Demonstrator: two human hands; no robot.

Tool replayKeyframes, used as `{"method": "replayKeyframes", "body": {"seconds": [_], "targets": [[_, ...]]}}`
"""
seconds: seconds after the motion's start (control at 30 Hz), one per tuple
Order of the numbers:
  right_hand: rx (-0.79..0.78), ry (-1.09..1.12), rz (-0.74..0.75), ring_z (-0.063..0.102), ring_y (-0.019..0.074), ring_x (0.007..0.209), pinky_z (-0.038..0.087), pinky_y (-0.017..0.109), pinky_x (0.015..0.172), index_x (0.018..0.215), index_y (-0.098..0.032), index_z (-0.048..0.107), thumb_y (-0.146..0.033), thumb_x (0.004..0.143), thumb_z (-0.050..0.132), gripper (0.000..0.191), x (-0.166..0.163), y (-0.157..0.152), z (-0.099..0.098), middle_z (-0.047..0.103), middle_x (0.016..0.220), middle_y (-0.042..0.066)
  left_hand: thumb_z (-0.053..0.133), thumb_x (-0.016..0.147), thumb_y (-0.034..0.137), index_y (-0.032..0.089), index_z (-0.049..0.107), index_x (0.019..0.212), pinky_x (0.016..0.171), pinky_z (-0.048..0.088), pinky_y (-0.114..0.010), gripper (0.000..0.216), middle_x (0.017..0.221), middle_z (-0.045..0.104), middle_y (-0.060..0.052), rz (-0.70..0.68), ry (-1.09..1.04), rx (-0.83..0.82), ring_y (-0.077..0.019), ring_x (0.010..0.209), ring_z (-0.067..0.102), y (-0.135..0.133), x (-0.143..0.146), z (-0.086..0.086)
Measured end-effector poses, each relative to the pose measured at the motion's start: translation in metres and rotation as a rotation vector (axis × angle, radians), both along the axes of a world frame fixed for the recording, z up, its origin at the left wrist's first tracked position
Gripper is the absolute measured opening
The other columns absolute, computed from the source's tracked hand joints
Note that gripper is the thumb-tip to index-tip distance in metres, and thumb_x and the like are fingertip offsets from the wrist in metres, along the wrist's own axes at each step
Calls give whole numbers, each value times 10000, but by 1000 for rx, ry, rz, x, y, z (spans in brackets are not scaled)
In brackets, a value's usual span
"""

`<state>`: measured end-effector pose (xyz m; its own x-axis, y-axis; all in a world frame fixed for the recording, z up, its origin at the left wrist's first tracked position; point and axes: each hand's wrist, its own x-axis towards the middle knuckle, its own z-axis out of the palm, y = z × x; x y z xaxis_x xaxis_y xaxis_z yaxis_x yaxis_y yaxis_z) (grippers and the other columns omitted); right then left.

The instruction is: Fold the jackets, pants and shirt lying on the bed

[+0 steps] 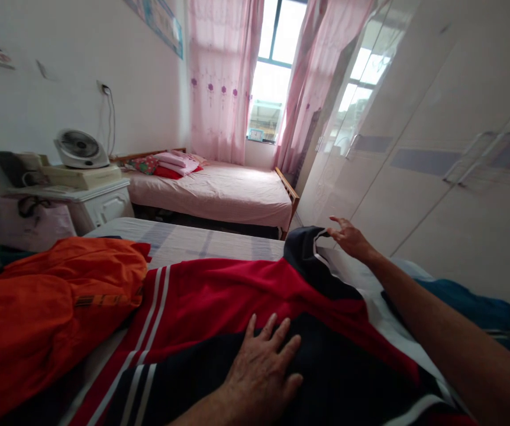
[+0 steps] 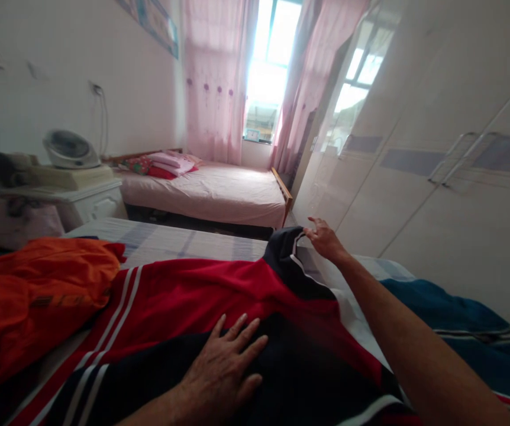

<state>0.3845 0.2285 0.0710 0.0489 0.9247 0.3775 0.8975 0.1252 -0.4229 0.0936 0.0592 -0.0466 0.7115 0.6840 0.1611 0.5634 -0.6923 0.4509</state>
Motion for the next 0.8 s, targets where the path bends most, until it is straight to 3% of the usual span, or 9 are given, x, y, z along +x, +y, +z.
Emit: {"method": "replayKeyframes", "body": {"seconds": [0.13, 0.23, 0.4, 0.57, 0.67, 0.8], "targets": [[-170, 7, 11, 597, 254, 1061, 420, 403, 974, 1099, -166, 614, -456, 852, 379, 448, 26, -48, -35, 643, 1140, 121, 370, 876, 555, 318, 381, 1365, 1068, 152, -651, 544, 1482, 324, -72, 10, 18, 18, -315, 1361, 264, 0, 0, 0], [-242, 10, -5, 548, 276, 1141, 382, 422, 1019, 1070, -172, 638, -508, 832, 406, 472, 43, -95, -55, 629, 1177, 124, 408, 876, 519, 304, 405, 1352, 1078, 168, -626, 522, 1472, 346, -76, 15, 35, 35, -298, 1355, 287, 1, 1, 4], [-148, -20, -90, 430, 284, 1257, 287, 447, 1083, 1255, -152, 506, -504, 854, 373, 550, 52, -180, -68, 503, 1327, 149, 513, 860, 356, 253, 474, 1301, 1092, 233, -541, 455, 1470, 348, -93, 7, 115, 79, -262, 1359, 288, -13, -14, 32], [-149, -110, 35, 344, 268, 1320, 281, 446, 1093, 1341, -272, 413, -428, 846, 461, 521, 43, -268, -63, 402, 1426, 65, 615, 782, 395, 354, 336, 1385, 1096, 246, -522, 665, 1481, 333, -24, -136, 214, 145, -257, 1354, 300, -53, -83, 57], [-190, -222, 174, 268, 269, 1360, 270, 461, 1100, 1368, -335, 384, -330, 789, 540, 599, 44, -307, -70, 349, 1464, 17, 664, 712, 324, 395, 242, 1417, 1073, 292, -524, 825, 1483, 317, -15, -62, 307, 222, -289, 1338, 326, -76, -138, 52], [-148, -400, 239, 278, 277, 1354, 296, 475, 1079, 1400, -353, 335, -137, 645, 521, 807, 58, -323, -97, 316, 1482, -6, 475, 805, 137, 420, 286, 1397, 1071, 300, -491, 682, 1442, 391, 3, 31, 409, 381, -251, 1294, 406, -90, -186, 34]]}}
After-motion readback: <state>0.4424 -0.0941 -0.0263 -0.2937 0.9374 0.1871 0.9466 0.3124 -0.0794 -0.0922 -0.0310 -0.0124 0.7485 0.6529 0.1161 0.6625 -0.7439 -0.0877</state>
